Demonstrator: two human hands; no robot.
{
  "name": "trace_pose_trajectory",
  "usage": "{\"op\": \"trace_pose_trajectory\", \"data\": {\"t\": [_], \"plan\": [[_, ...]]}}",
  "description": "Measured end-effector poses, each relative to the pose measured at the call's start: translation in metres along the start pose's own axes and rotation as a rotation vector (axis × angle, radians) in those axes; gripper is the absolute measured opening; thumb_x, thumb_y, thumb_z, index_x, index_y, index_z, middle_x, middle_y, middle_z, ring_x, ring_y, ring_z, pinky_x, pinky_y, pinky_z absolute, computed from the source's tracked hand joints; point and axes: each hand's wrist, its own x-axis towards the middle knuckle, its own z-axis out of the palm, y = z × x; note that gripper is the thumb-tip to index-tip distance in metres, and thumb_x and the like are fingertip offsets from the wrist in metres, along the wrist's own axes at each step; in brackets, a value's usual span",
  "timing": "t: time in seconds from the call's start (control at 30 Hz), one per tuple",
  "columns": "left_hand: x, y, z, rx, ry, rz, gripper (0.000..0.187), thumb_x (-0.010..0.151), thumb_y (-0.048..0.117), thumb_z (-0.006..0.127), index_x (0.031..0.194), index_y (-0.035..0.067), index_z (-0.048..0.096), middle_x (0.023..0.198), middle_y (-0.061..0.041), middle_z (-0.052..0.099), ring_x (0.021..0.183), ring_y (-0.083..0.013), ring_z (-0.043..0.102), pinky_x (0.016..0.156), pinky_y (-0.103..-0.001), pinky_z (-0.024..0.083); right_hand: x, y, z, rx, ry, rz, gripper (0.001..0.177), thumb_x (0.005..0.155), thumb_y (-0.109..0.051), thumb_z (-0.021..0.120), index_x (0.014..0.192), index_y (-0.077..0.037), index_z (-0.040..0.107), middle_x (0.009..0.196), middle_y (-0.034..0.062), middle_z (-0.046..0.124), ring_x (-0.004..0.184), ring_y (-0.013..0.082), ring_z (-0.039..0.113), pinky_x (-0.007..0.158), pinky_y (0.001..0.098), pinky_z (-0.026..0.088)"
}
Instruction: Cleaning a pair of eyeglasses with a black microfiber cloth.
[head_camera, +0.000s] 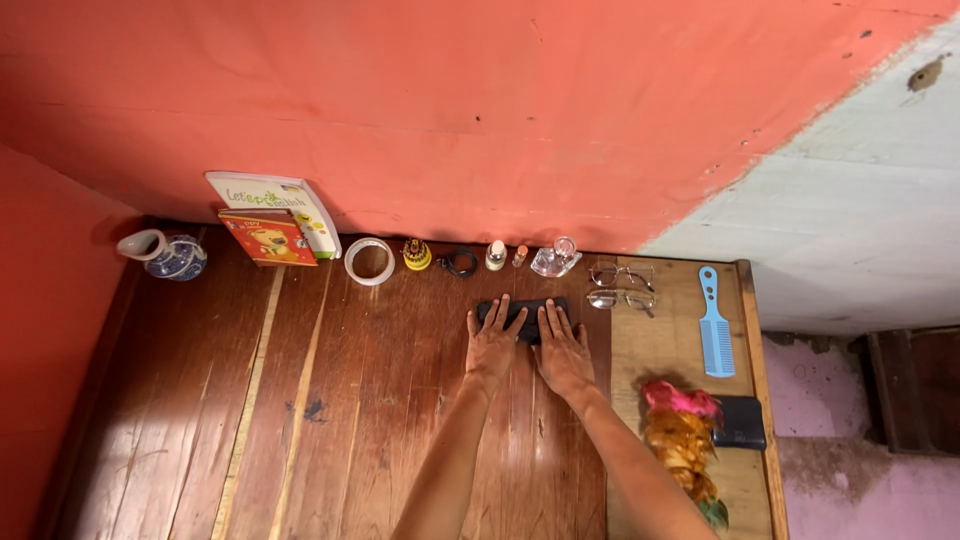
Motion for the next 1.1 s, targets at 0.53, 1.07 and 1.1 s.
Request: {"op": "trace_pose_trajectory", "data": {"t": [0.53, 1.07, 1.1], "plan": [[-0.137, -0.014, 0.028, 0.090, 0.159, -0.019, 0.071, 0.088, 0.000, 0.063, 0.151, 0.029, 0.047, 0.167, -0.004, 0.028, 0.150, -0.0246, 0.034, 0.121, -0.055, 0.016, -0.086, -0.022, 0.042, -0.004, 0.220, -0.149, 0.047, 0.096, -0.015, 0.056, 0.143, -0.015, 0.056, 0.150, 0.0109, 0.049, 0.133, 0.0312, 0.051, 0.108, 0.0491, 0.043], [-0.451, -0.012, 0.113, -0.020, 0.333, 0.016, 0.035, 0.088, 0.013, 0.058, 0.116, 0.021, 0.078, 0.127, -0.003, 0.068, 0.114, -0.0221, 0.062, 0.100, -0.043, 0.040, -0.347, -0.094, 0.177, 0.117, 0.335, -0.312, 0.028, 0.086, -0.008, 0.063, 0.112, -0.013, 0.072, 0.107, 0.0069, 0.064, 0.103, 0.0290, 0.065, 0.083, 0.0446, 0.057], [-0.466, -0.012, 0.115, -0.032, 0.339, 0.023, 0.035, 0.087, 0.012, 0.059, 0.115, 0.021, 0.078, 0.124, -0.002, 0.068, 0.113, -0.0219, 0.062, 0.100, -0.043, 0.040, -0.360, -0.097, 0.182, 0.170, 0.344, -0.325, 0.027, 0.085, -0.009, 0.063, 0.110, -0.013, 0.071, 0.105, 0.0069, 0.064, 0.103, 0.0291, 0.066, 0.083, 0.0445, 0.058]]}}
